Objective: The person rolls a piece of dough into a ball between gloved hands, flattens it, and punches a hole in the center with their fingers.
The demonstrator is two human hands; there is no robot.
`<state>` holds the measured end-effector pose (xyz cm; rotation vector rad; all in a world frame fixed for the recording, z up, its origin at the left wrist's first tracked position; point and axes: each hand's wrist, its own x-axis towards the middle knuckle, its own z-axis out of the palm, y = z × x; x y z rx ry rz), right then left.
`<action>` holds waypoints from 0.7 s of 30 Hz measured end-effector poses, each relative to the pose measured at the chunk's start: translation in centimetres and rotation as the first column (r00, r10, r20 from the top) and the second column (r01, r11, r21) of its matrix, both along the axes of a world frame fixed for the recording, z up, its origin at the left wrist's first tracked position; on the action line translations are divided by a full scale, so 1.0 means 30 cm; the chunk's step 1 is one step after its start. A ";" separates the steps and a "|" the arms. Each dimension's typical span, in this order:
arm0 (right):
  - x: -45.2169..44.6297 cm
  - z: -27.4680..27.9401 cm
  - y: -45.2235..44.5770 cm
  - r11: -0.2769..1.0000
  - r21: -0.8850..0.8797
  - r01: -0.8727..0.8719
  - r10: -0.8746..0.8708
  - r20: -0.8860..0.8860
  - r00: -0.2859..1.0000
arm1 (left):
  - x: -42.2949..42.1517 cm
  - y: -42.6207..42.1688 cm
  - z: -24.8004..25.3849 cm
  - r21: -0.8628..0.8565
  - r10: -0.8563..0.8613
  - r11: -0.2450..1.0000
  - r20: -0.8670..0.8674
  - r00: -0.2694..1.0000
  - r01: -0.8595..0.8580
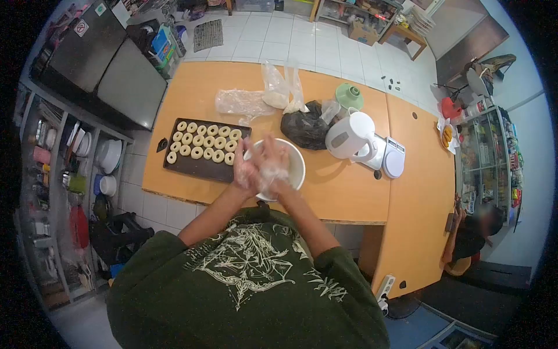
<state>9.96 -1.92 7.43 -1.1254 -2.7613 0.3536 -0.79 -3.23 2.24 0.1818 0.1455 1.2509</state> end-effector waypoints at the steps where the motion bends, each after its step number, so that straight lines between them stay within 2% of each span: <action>1: 0.013 -0.035 0.055 0.993 -0.091 0.074 -0.093 -0.225 0.970 | 0.026 -0.027 0.004 0.002 0.001 1.000 0.004 1.000 -0.001; 2: 0.017 -0.051 0.089 0.974 -0.192 0.124 -0.197 -0.432 0.880 | 0.067 -0.072 0.018 -0.049 0.004 0.999 -0.033 0.999 -0.005; 3: -0.008 0.000 0.071 0.975 -0.187 0.123 -0.194 -0.434 0.880 | 0.095 -0.089 0.033 -0.101 0.006 0.995 -0.072 0.997 -0.013; 4: -0.037 0.048 0.025 0.990 -0.129 0.053 -0.092 -0.315 0.945 | 0.126 -0.073 0.044 0.173 0.073 0.980 0.135 0.988 -0.096; 5: -0.052 0.078 -0.013 0.996 -0.084 -0.021 0.005 -0.184 0.983 | 0.157 -0.057 0.062 0.414 0.025 0.891 0.369 0.929 -0.188; 6: -0.035 0.075 -0.026 0.996 -0.086 -0.017 0.001 -0.185 0.983 | 0.231 -0.026 0.153 0.477 0.069 0.740 0.648 0.759 -0.474; 7: -0.006 0.072 -0.025 0.994 -0.105 -0.018 0.005 -0.119 0.993 | 0.153 -0.018 0.108 0.402 0.097 0.863 0.462 0.882 -0.305; 8: 0.020 0.073 -0.018 0.993 -0.120 -0.020 0.014 -0.053 0.999 | 0.074 -0.012 0.062 0.277 0.031 0.955 0.261 0.965 -0.106; 9: 0.032 0.076 -0.006 0.991 -0.133 -0.026 0.028 0.017 0.999 | -0.004 -0.006 0.014 0.121 -0.095 0.989 0.119 0.988 0.081; 10: 0.028 0.081 0.005 0.991 -0.129 -0.029 0.031 0.017 0.999 | -0.001 -0.011 0.032 -0.062 -0.116 0.988 0.290 0.950 0.140; 11: 0.021 0.084 0.014 0.995 -0.095 0.008 -0.017 -0.100 0.995 | 0.007 -0.033 0.060 -0.235 -0.101 0.944 0.456 0.884 0.229; 12: 0.015 0.088 0.024 0.997 -0.065 0.048 -0.061 -0.218 0.974 | 0.091 -0.062 0.201 -0.115 -0.011 0.993 -0.233 0.972 -0.016; 13: 0.014 0.088 0.024 0.995 -0.039 0.095 -0.103 -0.332 0.938 | 0.177 -0.022 0.173 -0.117 -0.015 0.993 -0.231 0.973 -0.013; 14: -0.009 0.081 -0.010 0.998 -0.042 0.056 -0.064 -0.242 0.968 | 0.255 0.035 0.134 0.374 0.373 0.834 0.163 0.914 -0.407; 15: 0.005 0.072 -0.021 0.997 -0.041 0.060 -0.068 -0.243 0.968 | 0.307 0.070 0.095 0.547 0.429 0.325 0.642 0.636 -0.771; 16: 0.021 0.050 -0.025 0.999 -0.036 -0.033 0.021 -0.281 0.960 | 0.281 0.049 0.125 0.324 0.564 0.372 0.665 0.489 -0.870; 17: 0.031 0.019 -0.018 0.991 -0.026 -0.130 0.115 -0.315 0.942 | 0.254 0.027 0.156 0.088 0.710 0.378 0.611 0.350 -0.922; 18: 0.011 -0.012 0.011 0.929 -0.368 0.032 -0.219 -0.479 0.850 | 0.090 0.030 0.142 0.088 0.415 0.872 0.388 0.823 -0.481; 19: -0.008 -0.042 0.040 0.756 -0.647 0.097 -0.567 -0.574 0.592 | -0.006 0.040 0.128 -0.076 -0.132 0.986 0.195 0.972 0.149; 20: 0.040 0.017 0.071 0.855 -0.499 0.141 -0.470 -0.630 0.618 | -0.013 0.060 0.067 0.248 -0.286 0.946 0.329 0.900 0.210; 21: 0.099 0.088 0.102 0.925 -0.335 0.179 -0.367 -0.670 0.646 | -0.013 0.051 0.081 0.245 -0.283 0.947 0.331 0.900 0.207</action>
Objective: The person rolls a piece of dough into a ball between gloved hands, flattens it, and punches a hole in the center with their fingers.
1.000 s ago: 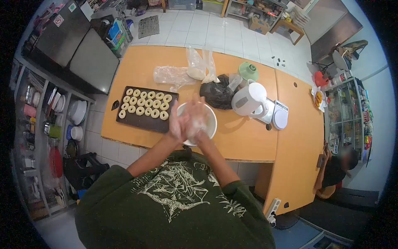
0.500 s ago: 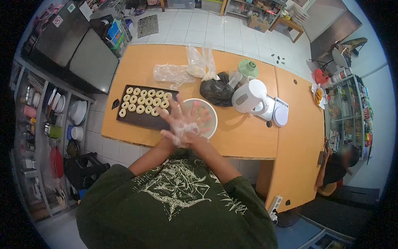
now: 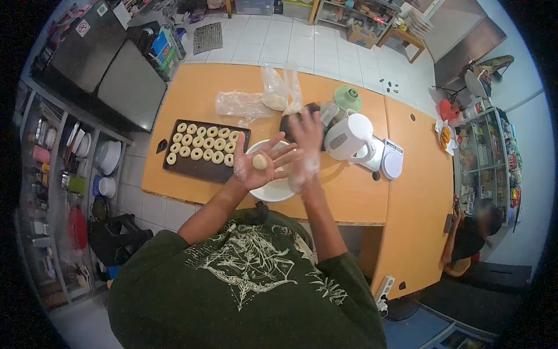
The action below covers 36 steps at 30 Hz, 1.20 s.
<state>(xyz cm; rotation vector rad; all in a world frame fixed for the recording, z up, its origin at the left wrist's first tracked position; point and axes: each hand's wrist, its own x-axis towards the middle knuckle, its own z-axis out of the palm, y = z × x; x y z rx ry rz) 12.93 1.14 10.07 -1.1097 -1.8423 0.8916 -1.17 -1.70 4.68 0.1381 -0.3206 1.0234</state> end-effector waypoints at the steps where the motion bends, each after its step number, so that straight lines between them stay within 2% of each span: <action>1: 0.054 0.060 0.025 0.985 0.174 0.018 -0.027 0.052 0.998 | 0.007 -0.012 0.032 -0.116 -0.012 0.993 -0.095 0.995 0.001; 2: 0.078 0.088 0.043 0.937 0.348 0.029 -0.067 0.098 0.993 | 0.016 -0.016 0.051 -0.226 -0.039 0.974 -0.187 0.982 -0.004; 3: 0.049 0.048 0.048 0.949 0.313 0.036 -0.077 0.120 0.990 | 0.029 -0.020 0.046 -0.295 -0.077 0.954 -0.055 0.996 0.058; 4: 0.009 -0.013 0.042 0.947 0.318 0.044 -0.087 0.121 0.989 | 0.066 -0.024 0.044 -0.290 -0.086 0.955 -0.053 0.995 0.067; 5: -0.040 -0.079 0.032 0.949 0.316 -0.011 -0.066 0.233 0.970 | 0.119 -0.027 0.044 -0.245 0.022 0.965 -0.283 0.959 -0.095; 6: -0.075 -0.095 0.014 0.950 0.305 -0.070 -0.040 0.341 0.939 | 0.113 -0.020 0.000 -0.140 0.065 0.985 -0.258 0.964 -0.104; 7: -0.082 -0.105 -0.017 0.949 0.307 -0.078 -0.033 0.341 0.940 | 0.107 -0.015 -0.044 -0.035 0.108 0.992 -0.225 0.968 -0.119; 8: -0.091 -0.088 -0.068 0.926 0.341 -0.159 0.014 0.392 0.920 | 0.101 -0.012 -0.063 0.066 0.148 0.988 -0.186 0.971 -0.138; 10: -0.099 -0.104 -0.122 0.906 0.351 -0.235 0.062 0.440 0.896 | 0.079 -0.015 -0.111 -0.284 0.306 0.897 -0.156 0.939 -0.339; 11: -0.096 -0.130 -0.112 0.952 0.245 -0.182 0.049 0.465 0.884 | 0.083 0.003 0.028 -0.442 0.269 0.776 -0.412 0.870 -0.449; 12: -0.094 -0.154 -0.080 0.981 0.147 -0.126 0.038 0.493 0.869 | 0.092 -0.011 0.026 -0.438 0.275 0.778 -0.408 0.871 -0.451; 13: -0.086 -0.187 -0.030 0.997 0.073 0.012 -0.034 0.308 0.951 | 0.110 -0.060 0.014 -0.329 0.227 0.829 -0.541 0.810 -0.452; 14: -0.099 -0.160 -0.030 0.997 0.072 0.007 -0.030 0.309 0.951 | 0.124 -0.106 -0.002 -0.222 0.187 0.875 -0.666 0.722 -0.431; 15: -0.119 -0.108 -0.039 0.995 0.103 -0.004 -0.033 0.360 0.932 | 0.142 -0.112 -0.043 -0.097 0.237 0.894 -0.727 0.645 -0.437; 16: -0.128 -0.083 -0.046 0.991 0.132 -0.013 -0.043 0.411 0.911 | 0.147 -0.095 -0.086 -0.099 0.235 0.894 -0.728 0.645 -0.437; 17: -0.119 -0.092 -0.065 0.992 0.124 -0.008 -0.044 0.414 0.909 | 0.148 -0.072 -0.085 0.158 0.505 0.858 -0.435 0.746 -0.488; 19: -0.098 -0.106 -0.111 0.989 0.115 -0.092 0.021 0.507 0.861 | 0.119 -0.040 -0.058 0.368 0.638 0.726 -0.047 0.768 -0.581; 20: -0.095 -0.108 -0.118 0.984 0.115 -0.134 0.049 0.550 0.834 | 0.066 -0.031 -0.014 0.145 0.444 0.890 -0.057 0.894 -0.432; 21: -0.092 -0.106 -0.117 0.978 0.111 -0.179 0.079 0.594 0.800 | 0.018 -0.029 0.025 -0.084 0.233 0.969 -0.013 0.972 -0.233; 22: -0.082 -0.099 -0.094 0.978 0.108 -0.181 0.082 0.596 0.799 | -0.001 -0.037 0.040 -0.300 0.026 0.954 0.082 0.996 0.000; 23: -0.069 -0.079 -0.059 0.994 0.084 -0.070 0.016 0.521 0.853 | 0.018 -0.066 0.031 -0.152 0.074 0.978 -0.374 0.925 -0.139; 24: -0.064 -0.056 -0.033 0.998 0.055 0.040 -0.060 0.445 0.893 | 0.044 -0.082 0.018 -0.156 0.071 0.978 -0.372 0.926 -0.138; 25: -0.080 -0.033 -0.028 0.990 0.141 -0.008 -0.068 0.530 0.845 | 0.073 -0.083 -0.006 -0.090 0.112 0.983 -0.407 0.907 -0.162; 26: -0.079 -0.037 -0.026 0.990 0.143 -0.008 -0.070 0.530 0.845 | 0.103 -0.078 -0.038 -0.023 0.154 0.983 -0.439 0.885 -0.182; 27: -0.079 -0.050 -0.023 0.994 0.098 -0.039 -0.010 0.454 0.891 | 0.130 -0.061 -0.090 0.017 0.287 0.952 -0.383 0.878 -0.304; 28: -0.083 -0.070 -0.018 0.996 0.055 -0.072 0.046 0.368 0.929 | 0.111 -0.048 -0.083 0.020 0.285 0.953 -0.385 0.878 -0.301; 30: -0.083 -0.112 -0.013 0.988 -0.022 -0.151 0.152 0.186 0.971 | 0.043 -0.013 -0.063 -0.066 0.056 0.995 -0.273 0.960 -0.077; 31: -0.083 -0.131 -0.017 0.978 -0.060 -0.199 0.204 0.090 0.975 | 0.010 -0.008 -0.021 -0.180 0.004 0.983 -0.237 0.971 -0.048; 32: -0.065 -0.113 -0.009 0.978 -0.023 -0.208 0.208 -0.002 0.978 | 0.001 -0.020 -0.032 -0.186 0.003 0.981 -0.239 0.971 -0.049; 33: -0.046 -0.095 -0.001 0.976 0.015 -0.218 0.219 -0.092 0.972 | -0.007 -0.026 -0.041 -0.233 -0.052 0.971 0.014 0.999 0.054; 34: -0.028 -0.078 0.007 0.972 0.057 -0.228 0.234 -0.176 0.956 | -0.010 -0.026 -0.048 -0.247 -0.097 0.955 0.268 0.959 0.165; 35: -0.028 -0.083 0.037 0.962 0.236 -0.141 0.143 0.007 0.990 | -0.001 -0.046 0.016 -0.387 -0.083 0.907 0.223 0.971 0.166; 36: -0.023 -0.090 0.048 0.906 0.417 -0.080 0.009 0.170 0.985 | 0.024 -0.047 0.008 -0.387 -0.092 0.905 0.223 0.971 0.175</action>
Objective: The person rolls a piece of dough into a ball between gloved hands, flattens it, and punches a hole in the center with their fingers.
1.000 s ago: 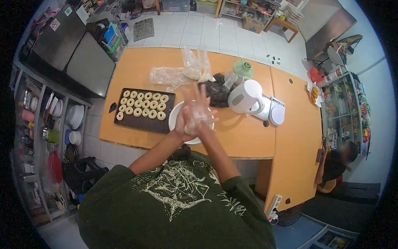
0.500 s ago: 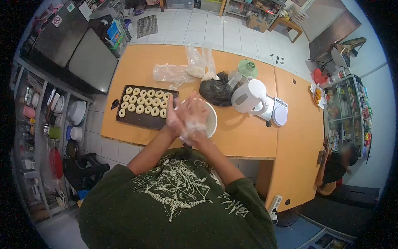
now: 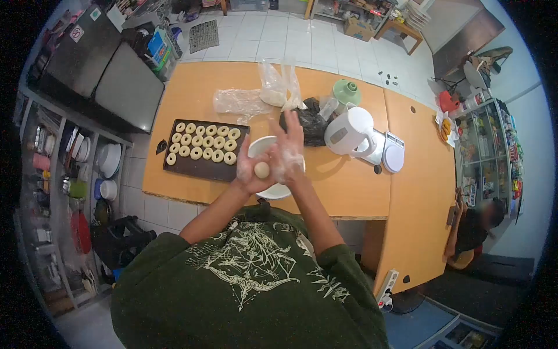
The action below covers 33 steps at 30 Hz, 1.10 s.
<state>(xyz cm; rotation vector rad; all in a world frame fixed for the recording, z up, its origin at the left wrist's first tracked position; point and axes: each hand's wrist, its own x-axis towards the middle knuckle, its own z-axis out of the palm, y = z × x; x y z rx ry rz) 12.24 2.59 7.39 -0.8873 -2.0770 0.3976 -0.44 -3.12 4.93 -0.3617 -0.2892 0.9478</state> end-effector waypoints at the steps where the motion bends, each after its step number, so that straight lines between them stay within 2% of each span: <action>1: -0.032 -0.025 -0.036 0.993 -0.109 -0.041 0.033 -0.075 0.997 | 0.034 0.009 -0.019 0.145 0.069 0.989 -0.266 0.961 -0.031; 2: -0.066 -0.043 -0.073 0.974 -0.210 -0.084 0.051 -0.157 0.986 | 0.060 0.020 -0.044 0.296 0.176 0.955 -0.498 0.849 -0.025; 3: -0.091 -0.024 -0.134 0.993 -0.116 0.026 -0.009 0.139 0.990 | 0.060 0.024 -0.067 0.433 0.312 0.898 -0.498 0.809 -0.080; 4: -0.100 -0.039 -0.144 0.996 -0.063 0.068 -0.048 0.279 0.959 | 0.061 0.028 -0.091 0.553 0.446 0.822 -0.476 0.758 -0.136; 5: -0.109 -0.054 -0.153 0.995 0.001 0.097 -0.089 0.410 0.908 | 0.028 0.042 -0.057 0.325 0.346 0.928 -0.573 0.743 -0.181; 6: -0.100 -0.137 -0.142 0.983 -0.127 0.131 -0.077 0.363 0.929 | 0.006 0.045 -0.036 0.071 0.217 0.972 -0.640 0.737 -0.224; 7: -0.078 -0.220 -0.128 0.955 -0.251 0.158 -0.073 0.319 0.945 | 0.004 0.045 -0.031 0.105 0.260 0.962 -0.625 0.736 -0.251; 8: -0.059 -0.147 -0.124 0.913 -0.341 0.221 -0.126 0.279 0.952 | 0.020 0.025 -0.028 0.105 0.261 0.962 -0.622 0.738 -0.251; 9: -0.041 -0.064 -0.121 0.861 -0.427 0.278 -0.188 0.240 0.952 | 0.047 -0.018 -0.027 0.106 0.205 0.978 -0.665 0.719 -0.180; 10: -0.043 -0.041 -0.112 0.862 -0.425 0.276 -0.187 0.241 0.952 | 0.075 -0.055 -0.028 0.103 0.151 0.988 -0.706 0.692 -0.111; 12: -0.057 -0.028 -0.107 0.930 -0.182 0.320 -0.223 0.414 0.882 | 0.151 -0.046 -0.067 0.115 0.169 0.986 -0.735 0.657 -0.124; 13: -0.107 -0.088 -0.131 0.955 -0.084 0.285 -0.233 0.386 0.893 | 0.208 -0.012 -0.078 0.358 0.608 0.792 -0.524 0.596 -0.494; 14: -0.104 -0.063 -0.168 0.956 -0.090 0.280 -0.226 0.383 0.896 | 0.212 -0.023 -0.028 0.383 0.730 0.674 -0.477 0.489 -0.632; 15: -0.096 -0.007 -0.211 0.989 -0.042 0.145 -0.117 0.395 0.911 | 0.214 -0.035 0.028 0.400 0.832 0.526 -0.423 0.358 -0.751; 16: -0.076 -0.013 -0.192 0.992 -0.047 0.117 -0.087 0.408 0.909 | 0.217 -0.046 0.082 0.406 0.905 0.364 -0.366 0.215 -0.838; 17: -0.056 -0.020 -0.173 0.995 -0.054 0.088 -0.058 0.420 0.906 | 0.102 -0.029 0.086 0.302 0.643 0.761 -0.470 0.605 -0.575; 18: -0.035 -0.027 -0.154 0.996 -0.061 0.060 -0.028 0.432 0.901 | 0.031 -0.025 0.086 0.159 0.221 0.974 -0.513 0.830 -0.160; 19: -0.027 0.007 -0.126 0.979 -0.154 0.130 -0.075 0.321 0.944 | 0.027 -0.051 0.049 0.217 0.185 0.973 -0.547 0.816 -0.075; 20: -0.024 0.032 -0.108 0.949 -0.252 0.188 -0.136 0.210 0.968 | 0.041 -0.065 0.051 0.215 0.181 0.974 -0.547 0.817 -0.072; 22: -0.066 0.078 -0.136 0.966 -0.211 0.146 -0.104 0.199 0.974 | 0.089 -0.067 0.068 0.385 0.342 0.919 -0.667 0.662 -0.086; 23: -0.098 0.135 -0.197 0.991 -0.111 0.068 -0.029 0.319 0.947 | 0.091 -0.033 -0.063 0.662 0.537 0.738 -0.457 0.709 -0.133; 24: -0.115 0.162 -0.240 0.999 -0.021 -0.026 0.032 0.436 0.899 | 0.092 0.002 -0.193 0.840 0.634 0.493 -0.170 0.755 -0.225; 25: -0.107 0.132 -0.252 0.991 0.006 -0.136 0.118 0.464 0.878 | 0.051 -0.022 -0.136 0.635 0.482 0.750 -0.330 0.812 -0.187; 27: -0.055 0.055 -0.231 0.994 -0.061 -0.091 0.109 0.509 0.854 | 0.016 -0.058 -0.036 0.356 0.279 0.926 -0.428 0.860 -0.124; 28: -0.018 0.028 -0.214 0.992 -0.116 -0.047 0.104 0.558 0.823 | 0.016 -0.069 0.002 0.246 0.190 0.963 -0.342 0.920 -0.108; 30: 0.001 0.044 -0.196 0.996 -0.061 0.058 -0.006 0.636 0.772 | 0.026 -0.109 0.047 0.021 0.025 1.000 -0.133 0.991 -0.022; 31: -0.008 0.046 -0.192 0.994 -0.063 0.093 -0.043 0.548 0.835 | 0.063 -0.129 0.052 0.123 0.085 0.992 -0.575 0.814 -0.017; 32: -0.019 0.049 -0.192 0.989 -0.067 0.129 -0.085 0.454 0.887 | 0.101 -0.099 0.034 0.123 0.083 0.992 -0.573 0.815 -0.014; 33: -0.052 0.054 -0.210 0.991 -0.128 0.044 0.001 0.333 0.943 | 0.136 -0.053 0.016 0.480 0.371 0.851 -0.262 0.891 -0.213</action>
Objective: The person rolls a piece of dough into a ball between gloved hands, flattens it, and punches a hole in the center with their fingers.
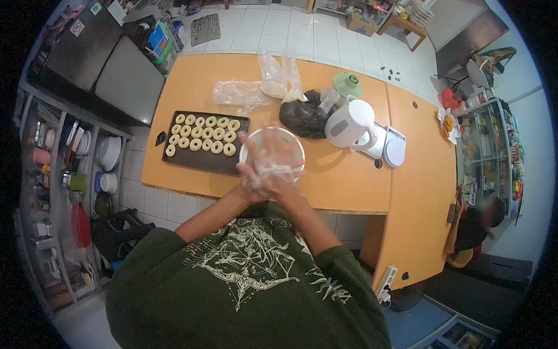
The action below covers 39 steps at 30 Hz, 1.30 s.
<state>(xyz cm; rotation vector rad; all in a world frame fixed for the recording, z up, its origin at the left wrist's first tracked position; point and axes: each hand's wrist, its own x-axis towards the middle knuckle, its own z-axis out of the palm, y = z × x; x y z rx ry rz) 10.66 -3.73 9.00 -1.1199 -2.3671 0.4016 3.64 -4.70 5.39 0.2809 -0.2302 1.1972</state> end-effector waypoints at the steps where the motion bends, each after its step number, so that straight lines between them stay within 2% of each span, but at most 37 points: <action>1: -0.009 0.010 -0.018 1.000 -0.004 0.001 -0.001 0.003 1.000 | -0.006 0.022 -0.023 0.197 0.062 0.977 0.121 0.991 -0.086; 2: -0.019 0.020 -0.043 0.994 0.048 -0.100 0.096 0.087 0.992 | -0.012 0.044 -0.035 0.369 0.082 0.912 0.264 0.961 -0.179; 3: -0.027 0.022 -0.062 0.975 0.089 -0.205 0.188 0.171 0.967 | -0.069 0.043 -0.027 0.254 0.020 0.966 0.132 0.991 -0.053; 5: 0.031 -0.028 -0.032 0.975 0.023 -0.221 0.217 0.112 0.970 | -0.151 0.036 0.003 -0.030 -0.161 0.987 -0.095 0.982 0.159; 6: 0.071 -0.033 0.010 0.995 0.034 -0.093 0.085 0.195 0.977 | -0.147 0.016 0.051 -0.331 -0.120 0.939 -0.061 0.991 0.094; 7: 0.095 -0.041 0.039 0.998 0.051 0.034 -0.047 0.280 0.959 | -0.128 -0.006 0.023 -0.343 -0.113 0.935 -0.047 0.993 0.090; 8: 0.096 -0.034 0.060 0.992 0.058 0.111 -0.119 0.171 0.978 | -0.097 -0.028 -0.020 -0.370 -0.191 0.913 -0.016 0.981 0.172; 9: 0.087 -0.043 0.062 0.993 0.048 0.105 -0.112 0.180 0.977 | -0.067 -0.042 -0.013 -0.389 -0.269 0.886 0.014 0.963 0.253; 10: 0.064 -0.054 0.064 0.995 0.067 0.069 -0.080 0.167 0.983 | -0.007 -0.042 0.002 -0.299 -0.137 0.953 -0.284 0.949 0.049; 11: 0.029 -0.071 0.064 0.996 0.086 0.038 -0.051 0.152 0.987 | -0.004 -0.033 -0.023 -0.303 -0.137 0.952 -0.280 0.950 0.048; 12: -0.053 -0.175 0.067 0.897 0.426 0.120 -0.139 0.013 0.990 | -0.005 -0.009 -0.075 -0.207 -0.183 0.966 -0.117 0.976 0.157; 13: -0.137 -0.276 0.070 0.673 0.687 0.275 -0.223 -0.166 0.960 | -0.007 0.024 -0.129 -0.093 -0.248 0.963 0.044 0.968 0.251; 14: -0.202 -0.344 0.079 0.685 0.157 0.711 -0.465 -0.657 0.593 | -0.012 0.050 -0.155 0.034 -0.322 0.946 0.198 0.926 0.322; 15: -0.103 -0.128 0.080 0.906 0.019 0.423 -0.311 -0.647 0.696 | -0.036 0.068 -0.124 0.033 -0.320 0.947 0.202 0.926 0.321; 16: -0.005 0.103 0.079 0.976 -0.205 0.069 -0.192 -0.669 0.719 | -0.076 0.067 -0.056 -0.112 -0.254 0.957 0.128 0.959 0.269; 17: 0.093 0.335 0.078 0.886 -0.422 -0.192 -0.160 -0.667 0.728 | -0.107 0.046 -0.005 -0.266 -0.200 0.942 0.050 0.978 0.206; 19: 0.113 0.361 0.145 0.977 -0.155 -0.146 -0.017 -0.740 0.672 | -0.127 0.040 0.033 -0.243 -0.185 0.949 0.079 0.980 0.199; 21: 0.138 0.347 0.203 0.983 -0.123 -0.139 0.050 -0.548 0.835 | -0.123 0.057 0.058 -0.292 -0.137 0.942 0.108 0.985 0.163; 22: 0.121 0.271 0.211 0.984 -0.143 -0.107 0.027 -0.472 0.881 | -0.114 0.061 0.072 -0.348 -0.130 0.921 0.154 0.979 0.177; 23: 0.046 0.141 0.205 0.961 -0.263 0.087 -0.158 -0.263 0.952 | -0.096 0.070 0.051 -0.346 -0.136 0.920 0.156 0.978 0.183; 24: -0.028 0.011 0.199 0.900 -0.342 0.270 -0.287 0.000 0.958 | -0.070 0.076 -0.005 -0.231 -0.152 0.954 0.175 0.973 0.191; 25: -0.069 -0.053 0.194 0.816 -0.365 0.449 -0.399 0.206 0.893 | -0.056 0.083 -0.073 -0.113 -0.164 0.976 0.190 0.968 0.187; 26: -0.111 -0.115 0.187 0.713 -0.358 0.603 -0.452 0.422 0.786 | -0.088 0.113 -0.168 -0.124 -0.196 0.969 0.136 0.971 0.213; 27: -0.095 -0.142 0.165 0.807 -0.299 0.509 -0.381 0.395 0.836 | -0.130 0.097 -0.143 -0.134 -0.180 0.971 0.139 0.974 0.198; 29: -0.040 -0.184 0.098 0.933 -0.177 0.312 -0.236 0.350 0.906 | -0.210 0.060 -0.096 -0.476 -0.139 0.875 -0.068 0.988 0.091; 31: 0.011 -0.188 0.066 0.994 -0.032 0.103 -0.086 0.333 0.939 | -0.212 0.022 -0.084 -0.519 -0.156 0.849 -0.060 0.986 0.102; 32: 0.008 -0.166 0.098 0.976 -0.168 0.136 -0.124 0.077 0.989 | -0.184 -0.011 -0.070 -0.509 -0.213 0.855 -0.167 0.963 0.101; 33: -0.016 -0.142 0.099 0.976 -0.168 0.140 -0.127 0.083 0.988 | -0.155 -0.037 -0.057 -0.496 -0.267 0.862 -0.273 0.924 0.103; 34: -0.059 -0.127 0.092 0.975 -0.197 0.103 -0.110 -0.025 0.994 | -0.123 -0.054 -0.053 -0.502 -0.210 0.865 -0.342 0.916 0.011; 35: -0.102 -0.112 0.084 0.973 -0.222 0.060 -0.091 -0.132 0.987 | -0.112 -0.031 -0.124 -0.501 -0.218 0.865 -0.339 0.915 0.020; 36: -0.136 -0.088 0.059 0.981 -0.194 0.027 -0.038 -0.055 0.998 | -0.096 0.003 -0.247 -0.529 -0.072 0.848 -0.166 0.984 -0.027; 38: -0.159 -0.055 0.024 0.986 -0.163 0.019 0.025 0.264 0.964 | -0.190 0.056 -0.138 -0.316 -0.108 0.948 -0.202 0.973 0.040; 39: -0.150 -0.054 0.048 0.978 -0.192 0.087 0.006 0.440 0.898 | -0.187 0.062 -0.136 -0.315 -0.120 0.947 -0.196 0.973 0.053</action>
